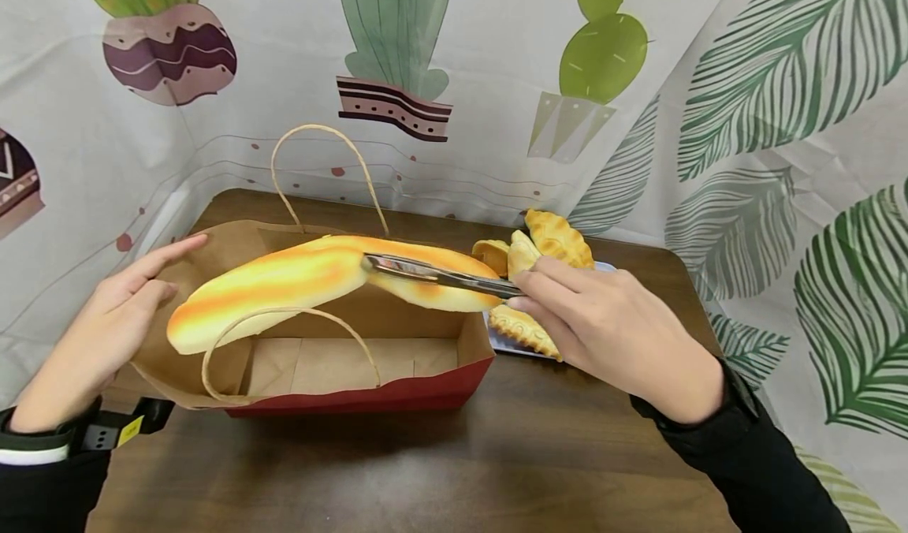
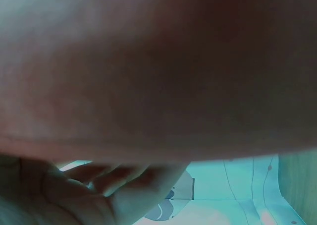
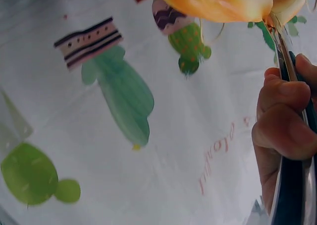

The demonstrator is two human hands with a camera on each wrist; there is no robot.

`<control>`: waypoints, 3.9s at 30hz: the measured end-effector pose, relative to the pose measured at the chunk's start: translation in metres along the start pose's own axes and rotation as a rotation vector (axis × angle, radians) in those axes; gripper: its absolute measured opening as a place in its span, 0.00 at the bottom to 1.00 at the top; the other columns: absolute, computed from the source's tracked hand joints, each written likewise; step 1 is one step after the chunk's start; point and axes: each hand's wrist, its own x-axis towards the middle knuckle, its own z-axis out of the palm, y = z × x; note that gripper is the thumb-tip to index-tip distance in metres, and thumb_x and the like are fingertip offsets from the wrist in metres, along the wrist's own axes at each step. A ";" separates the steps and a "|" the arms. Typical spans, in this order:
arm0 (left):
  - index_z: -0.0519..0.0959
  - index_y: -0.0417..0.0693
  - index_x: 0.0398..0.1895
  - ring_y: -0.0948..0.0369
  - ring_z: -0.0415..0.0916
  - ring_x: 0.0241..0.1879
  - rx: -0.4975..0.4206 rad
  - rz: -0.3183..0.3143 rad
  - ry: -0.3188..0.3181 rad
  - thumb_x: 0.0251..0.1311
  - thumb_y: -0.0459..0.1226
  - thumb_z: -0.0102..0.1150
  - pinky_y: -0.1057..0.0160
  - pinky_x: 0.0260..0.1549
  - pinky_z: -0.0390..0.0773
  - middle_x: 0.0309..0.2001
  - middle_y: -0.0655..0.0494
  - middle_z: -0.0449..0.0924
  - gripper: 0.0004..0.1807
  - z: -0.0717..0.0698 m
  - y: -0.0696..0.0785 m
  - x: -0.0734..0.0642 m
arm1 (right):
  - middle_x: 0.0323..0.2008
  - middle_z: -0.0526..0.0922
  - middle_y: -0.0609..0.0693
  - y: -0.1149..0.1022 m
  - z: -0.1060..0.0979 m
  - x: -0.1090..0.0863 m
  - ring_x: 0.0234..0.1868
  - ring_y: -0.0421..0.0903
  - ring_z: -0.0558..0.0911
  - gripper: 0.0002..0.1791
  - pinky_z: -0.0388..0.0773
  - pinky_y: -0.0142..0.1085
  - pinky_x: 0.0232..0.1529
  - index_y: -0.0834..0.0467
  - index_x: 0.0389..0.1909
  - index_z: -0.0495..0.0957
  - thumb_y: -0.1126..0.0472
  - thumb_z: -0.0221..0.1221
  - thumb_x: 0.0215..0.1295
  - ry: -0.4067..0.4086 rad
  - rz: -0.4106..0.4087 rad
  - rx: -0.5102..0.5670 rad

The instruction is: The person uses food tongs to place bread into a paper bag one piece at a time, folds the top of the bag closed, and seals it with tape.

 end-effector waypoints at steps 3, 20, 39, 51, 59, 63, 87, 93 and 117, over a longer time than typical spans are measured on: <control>0.68 0.57 0.82 0.73 0.66 0.43 -0.004 0.003 0.003 0.77 0.26 0.32 0.74 0.40 0.61 0.63 0.86 0.66 0.35 0.000 0.000 0.000 | 0.27 0.67 0.45 0.002 0.011 0.006 0.20 0.38 0.62 0.22 0.53 0.29 0.17 0.58 0.37 0.76 0.50 0.42 0.88 -0.031 0.000 0.011; 0.66 0.51 0.82 0.75 0.59 0.62 -0.031 0.003 -0.016 0.79 0.28 0.35 0.83 0.52 0.54 0.72 0.82 0.64 0.32 -0.002 -0.003 0.001 | 0.25 0.62 0.44 0.012 0.050 0.043 0.21 0.40 0.59 0.16 0.57 0.31 0.22 0.57 0.28 0.69 0.64 0.66 0.74 -0.398 0.045 0.100; 0.66 0.48 0.82 0.78 0.58 0.65 -0.032 0.019 -0.023 0.78 0.27 0.36 0.84 0.54 0.54 0.73 0.81 0.64 0.32 -0.002 -0.003 0.002 | 0.24 0.74 0.46 -0.010 0.072 0.096 0.21 0.45 0.69 0.12 0.69 0.35 0.22 0.54 0.28 0.75 0.70 0.57 0.71 -0.724 -0.003 -0.101; 0.66 0.49 0.82 0.74 0.61 0.62 -0.033 0.020 -0.022 0.78 0.27 0.36 0.81 0.50 0.55 0.71 0.84 0.65 0.32 0.001 -0.002 0.000 | 0.24 0.69 0.45 -0.009 0.117 0.088 0.28 0.46 0.73 0.15 0.74 0.38 0.33 0.54 0.25 0.73 0.66 0.59 0.75 -0.949 0.129 0.039; 0.67 0.51 0.82 0.67 0.56 0.53 -0.023 0.014 -0.009 0.78 0.27 0.37 0.76 0.45 0.53 0.69 0.86 0.65 0.32 0.001 -0.002 -0.001 | 0.22 0.57 0.43 -0.012 0.128 0.087 0.24 0.41 0.61 0.24 0.60 0.35 0.29 0.51 0.18 0.63 0.63 0.62 0.75 -1.076 0.191 0.063; 0.67 0.50 0.81 0.67 0.56 0.52 -0.015 0.031 -0.002 0.76 0.26 0.37 0.74 0.44 0.52 0.68 0.87 0.64 0.33 0.001 -0.004 0.000 | 0.21 0.59 0.42 -0.014 0.130 0.090 0.22 0.41 0.61 0.25 0.61 0.34 0.27 0.50 0.17 0.64 0.61 0.65 0.73 -1.102 0.185 0.039; 0.66 0.54 0.83 0.70 0.58 0.57 -0.039 -0.006 -0.011 0.78 0.28 0.36 0.80 0.50 0.53 0.72 0.84 0.64 0.33 0.002 -0.003 0.002 | 0.42 0.81 0.51 -0.002 0.093 0.088 0.36 0.50 0.84 0.18 0.82 0.41 0.38 0.57 0.51 0.85 0.47 0.69 0.72 -0.917 0.138 -0.038; 0.65 0.54 0.83 0.66 0.55 0.54 -0.046 -0.019 -0.019 0.79 0.29 0.35 0.77 0.47 0.52 0.72 0.83 0.63 0.32 0.002 0.000 0.001 | 0.40 0.78 0.48 0.004 0.073 0.078 0.30 0.47 0.81 0.20 0.81 0.39 0.36 0.57 0.51 0.84 0.45 0.69 0.72 -0.806 0.177 -0.030; 0.64 0.53 0.83 0.66 0.54 0.54 -0.046 0.005 -0.021 0.78 0.28 0.35 0.76 0.46 0.51 0.71 0.84 0.63 0.33 0.007 -0.002 0.004 | 0.42 0.81 0.49 0.015 0.021 -0.025 0.24 0.40 0.73 0.27 0.72 0.35 0.23 0.61 0.55 0.84 0.40 0.59 0.77 -0.146 0.276 0.084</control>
